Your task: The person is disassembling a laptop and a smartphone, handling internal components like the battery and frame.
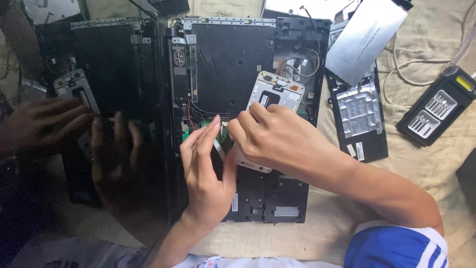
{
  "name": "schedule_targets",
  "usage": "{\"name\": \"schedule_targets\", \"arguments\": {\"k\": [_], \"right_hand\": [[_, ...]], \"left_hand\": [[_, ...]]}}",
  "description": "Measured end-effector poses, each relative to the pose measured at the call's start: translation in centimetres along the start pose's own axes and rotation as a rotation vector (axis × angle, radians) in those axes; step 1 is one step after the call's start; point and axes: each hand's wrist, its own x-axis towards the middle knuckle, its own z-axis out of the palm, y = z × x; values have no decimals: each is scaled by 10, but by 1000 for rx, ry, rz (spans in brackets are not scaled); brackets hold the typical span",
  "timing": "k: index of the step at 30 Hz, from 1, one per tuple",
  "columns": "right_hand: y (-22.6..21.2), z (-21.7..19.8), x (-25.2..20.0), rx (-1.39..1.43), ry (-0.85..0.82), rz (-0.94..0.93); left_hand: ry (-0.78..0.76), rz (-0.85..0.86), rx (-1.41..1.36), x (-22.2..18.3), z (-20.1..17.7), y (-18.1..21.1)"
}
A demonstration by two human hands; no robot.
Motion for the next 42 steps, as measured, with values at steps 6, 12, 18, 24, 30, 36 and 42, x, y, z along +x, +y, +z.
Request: {"name": "schedule_targets", "arguments": {"k": [6, 12, 18, 24, 30, 36, 42], "right_hand": [[4, 10, 4, 29, 48, -22], [2, 14, 11, 28, 75, 3], [8, 11, 9, 28, 74, -7], [43, -3, -2, 395, 112, 75], [68, -11, 34, 507, 181, 89], [63, 55, 92, 296, 280, 111], [59, 62, 98, 308, 288, 73]], "left_hand": [[-120, 39, 41, -5, 3, -1], [-86, 7, 176, -13, 15, -5], [-85, 5, 158, -11, 11, -5], [-116, 22, 135, -10, 8, -5], [-107, 51, 132, -13, 13, -12], [-137, 41, 148, -12, 9, -9], [-167, 42, 195, -14, 12, -12]]}}
